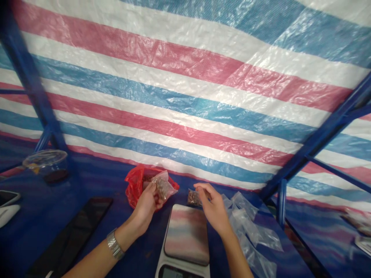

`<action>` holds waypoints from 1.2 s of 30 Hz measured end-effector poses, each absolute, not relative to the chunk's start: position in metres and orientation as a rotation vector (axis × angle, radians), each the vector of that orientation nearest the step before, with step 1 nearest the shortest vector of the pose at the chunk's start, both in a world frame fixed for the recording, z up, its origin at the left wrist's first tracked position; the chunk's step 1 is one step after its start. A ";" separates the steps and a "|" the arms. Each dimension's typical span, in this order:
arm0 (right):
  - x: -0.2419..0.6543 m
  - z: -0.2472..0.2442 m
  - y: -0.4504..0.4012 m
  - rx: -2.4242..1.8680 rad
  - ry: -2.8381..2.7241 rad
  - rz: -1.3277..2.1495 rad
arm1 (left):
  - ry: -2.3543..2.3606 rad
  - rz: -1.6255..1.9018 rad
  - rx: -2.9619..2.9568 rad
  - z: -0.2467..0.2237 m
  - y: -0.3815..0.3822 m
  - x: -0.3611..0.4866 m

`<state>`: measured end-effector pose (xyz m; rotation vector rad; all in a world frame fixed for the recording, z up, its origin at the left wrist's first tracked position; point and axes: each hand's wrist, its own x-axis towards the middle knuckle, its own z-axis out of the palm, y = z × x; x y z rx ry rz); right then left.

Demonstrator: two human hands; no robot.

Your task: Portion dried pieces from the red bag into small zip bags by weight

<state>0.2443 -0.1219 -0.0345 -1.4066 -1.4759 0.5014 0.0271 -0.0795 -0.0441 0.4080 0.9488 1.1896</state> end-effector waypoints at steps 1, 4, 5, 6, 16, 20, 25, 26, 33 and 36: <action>0.242 -0.034 -0.123 -1.399 -1.486 0.515 | 0.966 1.225 0.483 -0.044 -0.080 0.027; 0.236 -0.036 -0.124 -1.359 -1.502 0.599 | 1.054 1.357 0.973 -0.044 -0.086 0.025; 0.233 -0.037 -0.124 -1.338 -1.505 0.636 | 1.085 1.377 1.195 -0.045 -0.089 0.025; 0.231 -0.038 -0.124 -1.316 -1.509 0.672 | 1.103 1.372 1.406 -0.046 -0.092 0.025; 0.218 -0.040 -0.127 -1.181 -1.593 0.694 | 1.011 1.211 2.137 -0.059 -0.109 0.031; 0.223 -0.034 -0.128 -1.166 -1.671 0.663 | 1.014 1.135 2.258 -0.057 -0.110 0.030; 0.237 -0.018 -0.135 -1.287 -1.627 0.789 | 1.012 1.058 2.265 -0.041 -0.113 0.026; 0.241 -0.015 -0.137 -1.307 -1.652 0.864 | 1.027 1.027 2.256 -0.039 -0.113 0.026; 0.258 -0.025 -0.137 -1.417 -1.849 0.988 | 1.210 0.852 2.346 -0.043 -0.105 0.026; 0.261 -0.032 -0.131 -1.422 -1.831 0.787 | 1.230 0.905 2.311 -0.044 -0.102 0.025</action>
